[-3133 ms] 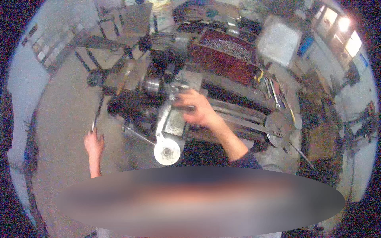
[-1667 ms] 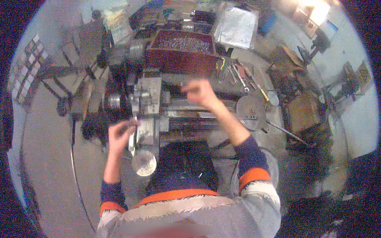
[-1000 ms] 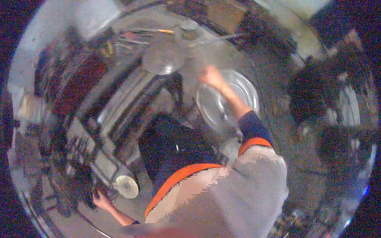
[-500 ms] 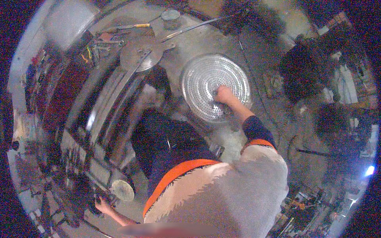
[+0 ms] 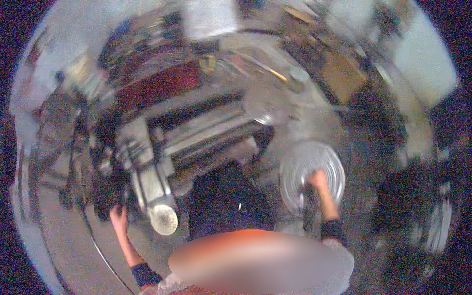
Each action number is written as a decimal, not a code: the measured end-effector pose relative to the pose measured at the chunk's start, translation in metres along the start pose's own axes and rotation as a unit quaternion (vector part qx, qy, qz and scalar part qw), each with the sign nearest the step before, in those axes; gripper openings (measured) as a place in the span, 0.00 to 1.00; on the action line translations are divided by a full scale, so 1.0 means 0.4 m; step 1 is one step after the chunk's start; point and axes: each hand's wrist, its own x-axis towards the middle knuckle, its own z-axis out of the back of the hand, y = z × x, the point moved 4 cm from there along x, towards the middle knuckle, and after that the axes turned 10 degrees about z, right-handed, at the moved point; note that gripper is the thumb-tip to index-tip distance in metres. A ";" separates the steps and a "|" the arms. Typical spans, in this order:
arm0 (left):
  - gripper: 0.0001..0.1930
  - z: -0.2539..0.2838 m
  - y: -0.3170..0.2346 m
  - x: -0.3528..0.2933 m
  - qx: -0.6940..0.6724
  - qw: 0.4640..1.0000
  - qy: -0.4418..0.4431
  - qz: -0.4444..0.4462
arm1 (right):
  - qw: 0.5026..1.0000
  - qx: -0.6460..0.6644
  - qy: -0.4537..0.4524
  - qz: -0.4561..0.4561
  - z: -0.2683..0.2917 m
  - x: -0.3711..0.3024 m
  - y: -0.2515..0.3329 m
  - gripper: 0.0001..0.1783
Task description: The person operates a metal lathe, repeatedly loading small cylindrical metal rods into the chuck, machining them, and placing the finished pieces into a perforated metal tray. The person uses both hands to handle the rods and adjust the machine controls throughout the clip.
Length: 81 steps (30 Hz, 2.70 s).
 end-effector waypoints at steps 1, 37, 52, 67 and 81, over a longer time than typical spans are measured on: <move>0.11 0.024 -0.029 -0.010 -0.020 0.999 -0.046 -0.015 | 0.989 0.046 -0.111 0.090 0.028 -0.002 0.032 0.17; 0.20 0.433 0.100 -0.156 0.141 0.952 -0.188 0.196 | 0.607 -0.186 -0.069 0.770 0.140 -0.246 1.770 0.16; 0.14 0.391 0.366 -0.394 0.264 0.899 -0.125 0.326 | 0.630 -0.191 0.070 0.750 0.089 -0.214 1.842 0.20; 0.14 0.626 0.794 -0.245 0.287 0.833 -0.179 0.438 | 0.620 -0.150 -0.001 0.770 0.081 -0.203 1.840 0.15; 0.15 -0.116 0.715 -0.033 0.293 0.913 0.042 0.282 | 0.778 0.032 -0.110 0.618 0.401 0.021 1.129 0.20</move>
